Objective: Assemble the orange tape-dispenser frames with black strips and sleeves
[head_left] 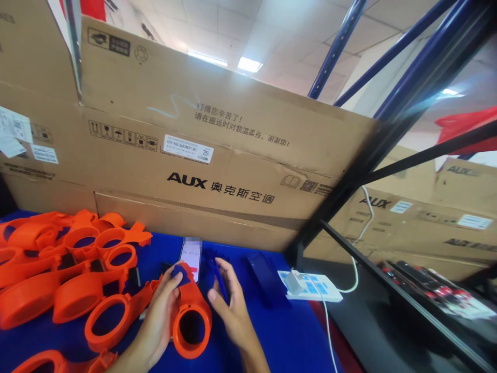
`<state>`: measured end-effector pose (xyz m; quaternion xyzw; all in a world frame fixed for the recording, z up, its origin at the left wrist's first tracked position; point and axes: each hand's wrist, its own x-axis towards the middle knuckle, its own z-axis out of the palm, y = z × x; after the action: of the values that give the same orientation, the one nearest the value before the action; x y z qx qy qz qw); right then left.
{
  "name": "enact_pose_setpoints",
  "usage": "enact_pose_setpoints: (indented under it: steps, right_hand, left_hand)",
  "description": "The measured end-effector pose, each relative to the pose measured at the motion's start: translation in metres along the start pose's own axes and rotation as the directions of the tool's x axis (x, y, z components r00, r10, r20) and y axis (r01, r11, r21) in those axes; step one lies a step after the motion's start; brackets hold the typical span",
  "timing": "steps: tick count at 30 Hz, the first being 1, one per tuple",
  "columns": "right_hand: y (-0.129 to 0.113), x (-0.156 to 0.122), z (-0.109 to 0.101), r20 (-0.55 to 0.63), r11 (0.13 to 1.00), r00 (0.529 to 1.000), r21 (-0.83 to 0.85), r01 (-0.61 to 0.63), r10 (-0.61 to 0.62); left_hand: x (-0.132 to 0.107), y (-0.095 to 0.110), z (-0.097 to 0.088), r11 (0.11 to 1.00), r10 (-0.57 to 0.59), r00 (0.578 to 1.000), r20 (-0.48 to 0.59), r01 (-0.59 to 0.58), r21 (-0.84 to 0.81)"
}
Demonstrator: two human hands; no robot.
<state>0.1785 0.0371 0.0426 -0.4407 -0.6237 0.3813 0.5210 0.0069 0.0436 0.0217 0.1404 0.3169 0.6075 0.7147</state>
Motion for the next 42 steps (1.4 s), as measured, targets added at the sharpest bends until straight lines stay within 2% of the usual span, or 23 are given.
enact_pose_setpoints:
  steps: [4,10,17,22,32,35,40,42]
  right_hand:
    - [-0.003,-0.001,0.004,0.036,0.985,0.997,-0.151,0.078,-0.073]
    - [-0.005,-0.001,0.004,0.015,0.948,0.994,-0.302,0.105,-0.105]
    - [-0.01,-0.003,0.005,0.024,0.941,0.994,-0.32,0.112,-0.11]
    - [-0.011,-0.002,0.004,0.048,0.932,0.991,-0.338,0.134,-0.126]
    - [-0.012,-0.003,0.005,0.068,0.882,0.98,-0.427,0.199,-0.188]
    - [-0.011,-0.002,0.004,0.065,0.888,0.977,-0.409,0.211,-0.203]
    - [-0.011,0.001,0.001,0.147,0.912,0.962,-0.314,0.265,-0.229]
    - [-0.011,0.0,0.001,0.133,0.903,0.959,-0.326,0.28,-0.25]
  left_hand:
    - [0.002,-0.001,-0.001,0.999,0.044,0.998,0.038,-0.045,0.03]
    - [-0.002,0.003,0.002,0.994,0.101,0.993,0.063,-0.103,0.029]
    - [-0.002,0.001,0.001,0.99,0.138,0.99,0.027,-0.139,0.033]
    - [-0.001,0.001,0.002,0.983,0.163,0.983,0.087,-0.169,0.076]
    - [0.004,-0.005,-0.007,0.974,0.205,0.973,0.102,-0.214,0.081]
    - [0.004,-0.004,-0.008,0.973,0.22,0.969,0.11,-0.226,0.053]
    - [-0.001,0.001,-0.009,0.971,0.231,0.959,0.162,-0.237,0.017]
    - [-0.002,0.001,-0.012,0.969,0.245,0.951,0.19,-0.248,-0.01]
